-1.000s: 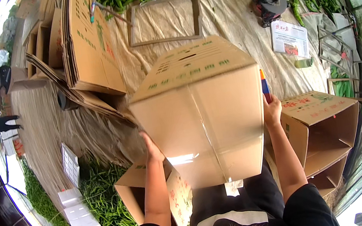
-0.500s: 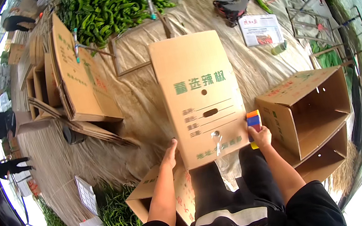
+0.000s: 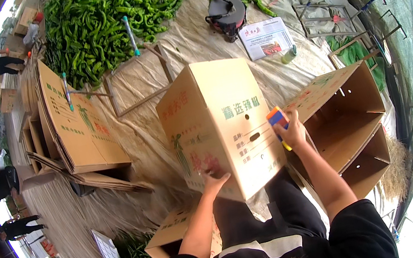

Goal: The person assembles flat cardboard boxes by folding the flaps and sealing them with a handheld tape dispenser. They repeatedly pick up flat boxes, fold them into shape, apply tape to the seams, and place the finished boxes aside. The task occurs in a greenhouse-like area with piles of green peppers nearby.

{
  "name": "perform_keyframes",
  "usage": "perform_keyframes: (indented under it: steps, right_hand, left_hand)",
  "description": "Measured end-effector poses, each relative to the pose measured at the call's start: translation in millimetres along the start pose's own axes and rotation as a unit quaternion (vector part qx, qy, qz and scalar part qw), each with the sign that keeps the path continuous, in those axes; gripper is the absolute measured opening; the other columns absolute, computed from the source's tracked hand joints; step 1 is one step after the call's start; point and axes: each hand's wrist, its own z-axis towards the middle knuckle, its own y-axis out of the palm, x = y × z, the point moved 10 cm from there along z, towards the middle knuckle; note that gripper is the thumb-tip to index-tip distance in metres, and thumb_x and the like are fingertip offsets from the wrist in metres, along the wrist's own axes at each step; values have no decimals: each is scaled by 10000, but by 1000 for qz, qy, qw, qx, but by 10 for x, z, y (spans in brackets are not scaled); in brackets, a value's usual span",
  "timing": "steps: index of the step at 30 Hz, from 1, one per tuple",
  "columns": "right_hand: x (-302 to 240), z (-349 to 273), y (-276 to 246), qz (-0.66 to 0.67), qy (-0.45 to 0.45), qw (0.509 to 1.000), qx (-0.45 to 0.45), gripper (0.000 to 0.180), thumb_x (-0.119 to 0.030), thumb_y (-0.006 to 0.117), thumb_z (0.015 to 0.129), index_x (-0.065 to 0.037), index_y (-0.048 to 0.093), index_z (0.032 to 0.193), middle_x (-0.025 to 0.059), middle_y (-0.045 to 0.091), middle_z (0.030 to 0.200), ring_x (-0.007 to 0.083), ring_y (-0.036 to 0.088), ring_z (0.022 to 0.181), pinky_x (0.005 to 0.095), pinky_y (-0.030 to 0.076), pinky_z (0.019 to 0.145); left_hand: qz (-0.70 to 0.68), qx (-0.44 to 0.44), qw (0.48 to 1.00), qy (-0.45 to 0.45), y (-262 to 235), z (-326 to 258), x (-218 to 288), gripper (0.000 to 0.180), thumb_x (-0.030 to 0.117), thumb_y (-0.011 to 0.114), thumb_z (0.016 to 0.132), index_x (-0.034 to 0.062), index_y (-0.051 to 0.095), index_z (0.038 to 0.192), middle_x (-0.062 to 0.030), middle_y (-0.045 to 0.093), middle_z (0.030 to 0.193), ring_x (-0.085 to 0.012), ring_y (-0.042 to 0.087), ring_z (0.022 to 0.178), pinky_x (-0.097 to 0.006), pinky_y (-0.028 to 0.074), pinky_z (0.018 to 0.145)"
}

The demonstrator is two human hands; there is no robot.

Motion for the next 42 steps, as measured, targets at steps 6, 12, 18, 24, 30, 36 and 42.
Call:
perform_keyframes:
  steps: [6,12,18,24,30,36,42]
  right_hand:
    - [-946,1187,44,-159,-192,967,-41,216,-159,560,848,-255,729,944,161,574,1033,337,556,1032,426,455,881]
    - [-1991,1925,815,-175,-265,948,-31,352,-443,548,848,-151,726,766,114,611,1042,299,560,1027,391,446,881]
    - [-2564,1645,1849,-91,-149,959,-224,859,-853,354,755,-84,730,826,169,678,925,315,633,953,391,471,828]
    - [-3676,809,1242,-130,-446,842,-274,705,-755,526,739,-53,577,682,105,551,618,257,554,618,395,425,606]
    - [-3704,7,-50,-390,-440,734,-340,672,-709,710,563,-44,701,660,99,616,597,255,624,644,399,459,615]
    - [-2862,-917,-1232,-347,-489,799,-48,363,-454,770,651,-121,729,788,56,619,945,244,574,963,388,450,768]
    - [-1815,-2236,-2558,-196,-423,871,154,287,-402,761,678,-125,719,742,52,574,951,231,549,950,388,433,800]
  left_hand:
    - [23,-13,1000,7,-614,-610,557,1067,481,890,568,-29,270,1272,-248,509,1212,-299,534,1132,-395,447,941]
    - [-7,-49,998,28,-602,-1277,951,1062,477,900,552,16,283,1284,-173,620,990,-243,605,979,-361,490,850]
    - [-30,-72,997,16,-518,-1824,577,1201,556,888,503,4,239,1350,-241,500,1231,-360,532,1148,-442,439,971]
    - [-134,-35,984,111,-842,-1983,288,1097,449,909,535,15,274,1318,-177,513,1197,-275,527,1122,-395,449,944]
    - [-198,-41,979,27,-1082,-1757,217,833,205,907,612,62,322,1188,-77,540,1007,-165,549,917,-309,490,801]
    - [-138,-120,977,105,-1434,-1336,425,811,352,860,690,60,322,1221,-79,517,1019,-165,510,918,-289,452,793]
    - [-96,-101,965,221,-1605,-1568,1193,606,289,804,761,71,391,1146,-11,475,912,-92,474,811,-228,423,728]
